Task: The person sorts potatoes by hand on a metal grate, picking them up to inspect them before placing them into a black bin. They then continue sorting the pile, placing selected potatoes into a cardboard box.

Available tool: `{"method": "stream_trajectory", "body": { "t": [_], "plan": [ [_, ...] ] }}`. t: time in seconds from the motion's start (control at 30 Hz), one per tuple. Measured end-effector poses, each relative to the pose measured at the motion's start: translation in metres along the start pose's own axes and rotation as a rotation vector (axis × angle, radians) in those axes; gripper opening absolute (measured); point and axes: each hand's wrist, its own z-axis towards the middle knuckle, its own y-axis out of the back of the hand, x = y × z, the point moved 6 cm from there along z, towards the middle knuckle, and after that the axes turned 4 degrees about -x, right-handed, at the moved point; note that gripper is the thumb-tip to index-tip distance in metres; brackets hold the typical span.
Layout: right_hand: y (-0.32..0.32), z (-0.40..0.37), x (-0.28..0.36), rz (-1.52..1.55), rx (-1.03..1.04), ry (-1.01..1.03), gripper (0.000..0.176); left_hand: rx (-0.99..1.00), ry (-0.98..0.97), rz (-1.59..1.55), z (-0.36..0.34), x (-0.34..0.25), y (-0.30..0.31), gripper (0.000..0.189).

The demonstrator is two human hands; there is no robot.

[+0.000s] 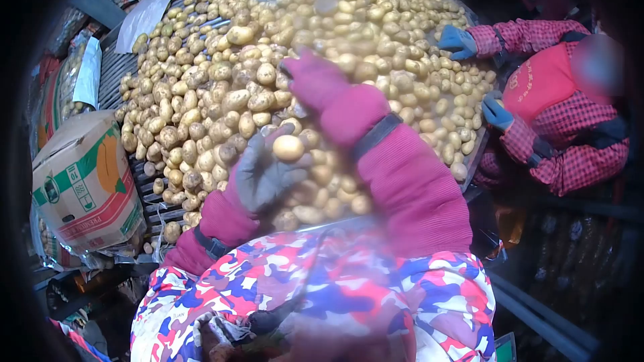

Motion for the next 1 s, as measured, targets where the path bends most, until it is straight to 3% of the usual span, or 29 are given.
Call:
{"method": "stream_trajectory", "body": {
  "t": [0.03, 0.07, 0.13, 0.23, 0.3, 0.4, 0.43, 0.47, 0.53, 0.63, 0.73, 0.83, 0.9, 1.0],
  "plan": [
    [-0.002, 0.006, -0.004, 0.024, 0.041, -0.024, 0.050, 0.032, 0.042, -0.209, 0.005, 0.003, 0.005, 0.070],
    [-0.002, 0.012, -0.009, 0.046, 0.083, -0.048, 0.051, 0.038, 0.045, -0.243, 0.006, 0.003, 0.006, 0.070],
    [-0.009, 0.006, -0.030, 0.392, 0.005, 0.100, 0.050, 0.058, 0.058, -0.308, 0.007, 0.004, 0.006, 0.069],
    [0.013, -0.013, -0.031, 0.648, -0.024, 0.043, 0.050, 0.038, 0.029, -0.256, 0.009, 0.003, 0.007, 0.069],
    [0.023, -0.023, -0.034, 0.807, -0.057, -0.052, 0.052, -0.060, -0.029, 0.033, 0.007, -0.001, 0.004, 0.066],
    [0.044, -0.055, -0.021, 1.035, -0.151, -0.155, 0.042, 0.035, -0.354, 0.748, -0.006, -0.025, -0.023, 0.057],
    [0.050, -0.061, -0.019, 1.105, -0.188, -0.169, 0.037, 0.040, -0.343, 0.729, -0.007, -0.027, -0.027, 0.055],
    [0.052, -0.063, -0.023, 0.952, -0.216, -0.113, 0.038, 0.044, -0.333, 0.710, -0.009, -0.028, -0.032, 0.054],
    [0.054, -0.073, -0.038, 0.645, -0.266, -0.012, 0.040, -0.088, 0.015, 0.066, -0.007, -0.009, -0.026, 0.056],
    [0.057, -0.100, -0.031, 0.941, -0.255, -0.072, 0.042, -0.107, -0.048, 0.154, -0.002, -0.005, -0.016, 0.066],
    [0.046, -0.143, -0.041, 1.241, -0.222, -0.443, 0.042, -0.099, -0.274, 0.460, -0.001, -0.025, -0.023, 0.079],
    [0.033, -0.172, -0.031, 1.373, -0.239, -0.460, 0.045, 0.020, -0.414, 0.656, 0.002, -0.033, -0.045, 0.081],
    [0.023, -0.189, -0.032, 1.405, -0.210, -0.487, 0.046, 0.078, -0.267, 0.571, 0.007, -0.029, -0.073, 0.079],
    [0.014, -0.204, -0.029, 1.475, -0.149, -0.556, 0.046, 0.468, -0.467, 0.853, 0.026, -0.010, -0.141, 0.073]
  ]
}}
